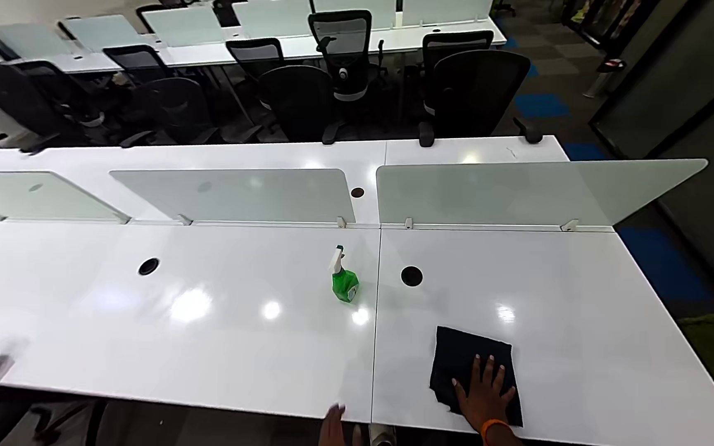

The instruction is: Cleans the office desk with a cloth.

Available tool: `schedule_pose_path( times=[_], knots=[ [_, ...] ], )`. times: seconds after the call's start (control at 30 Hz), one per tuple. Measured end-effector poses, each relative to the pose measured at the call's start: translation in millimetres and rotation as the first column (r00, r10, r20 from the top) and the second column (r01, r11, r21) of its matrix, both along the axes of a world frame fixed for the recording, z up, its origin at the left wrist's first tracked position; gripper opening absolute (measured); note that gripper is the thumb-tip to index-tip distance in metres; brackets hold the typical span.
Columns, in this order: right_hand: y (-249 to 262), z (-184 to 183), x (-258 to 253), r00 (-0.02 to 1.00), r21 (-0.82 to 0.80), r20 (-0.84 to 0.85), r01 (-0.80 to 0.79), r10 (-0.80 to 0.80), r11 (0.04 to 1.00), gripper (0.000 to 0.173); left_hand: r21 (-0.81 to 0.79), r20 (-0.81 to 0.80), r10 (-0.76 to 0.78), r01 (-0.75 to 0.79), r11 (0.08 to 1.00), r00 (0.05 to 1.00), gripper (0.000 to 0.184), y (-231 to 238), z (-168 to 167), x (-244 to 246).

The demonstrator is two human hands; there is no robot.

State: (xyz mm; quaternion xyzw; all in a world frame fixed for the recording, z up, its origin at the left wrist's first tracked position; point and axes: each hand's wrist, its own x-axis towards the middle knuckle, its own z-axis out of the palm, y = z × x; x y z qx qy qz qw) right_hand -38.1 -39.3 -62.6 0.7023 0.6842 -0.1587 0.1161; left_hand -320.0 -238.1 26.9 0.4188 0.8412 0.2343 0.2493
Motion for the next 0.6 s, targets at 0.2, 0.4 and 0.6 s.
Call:
schedule_pose_path(
  times=[0.2,0.4,0.6],
  knots=[
    [41,6,-88,0.998,0.025,-0.053,0.038,-0.036,0.999,0.099,0.109,0.008,0.011,-0.012,0.994,1.0,0.076,205,30,-110],
    [0,16,-114,0.878,-0.094,-0.262,-0.437,0.401,0.895,0.091,0.251,0.195,0.114,-0.162,0.954,0.974,0.089,298,17,-137],
    [-26,7,-95,0.83,-0.117,-0.366,-0.489,0.42,0.864,0.083,0.13,0.036,0.14,-0.144,0.981,0.989,0.052,308,9,-129]
  ],
)
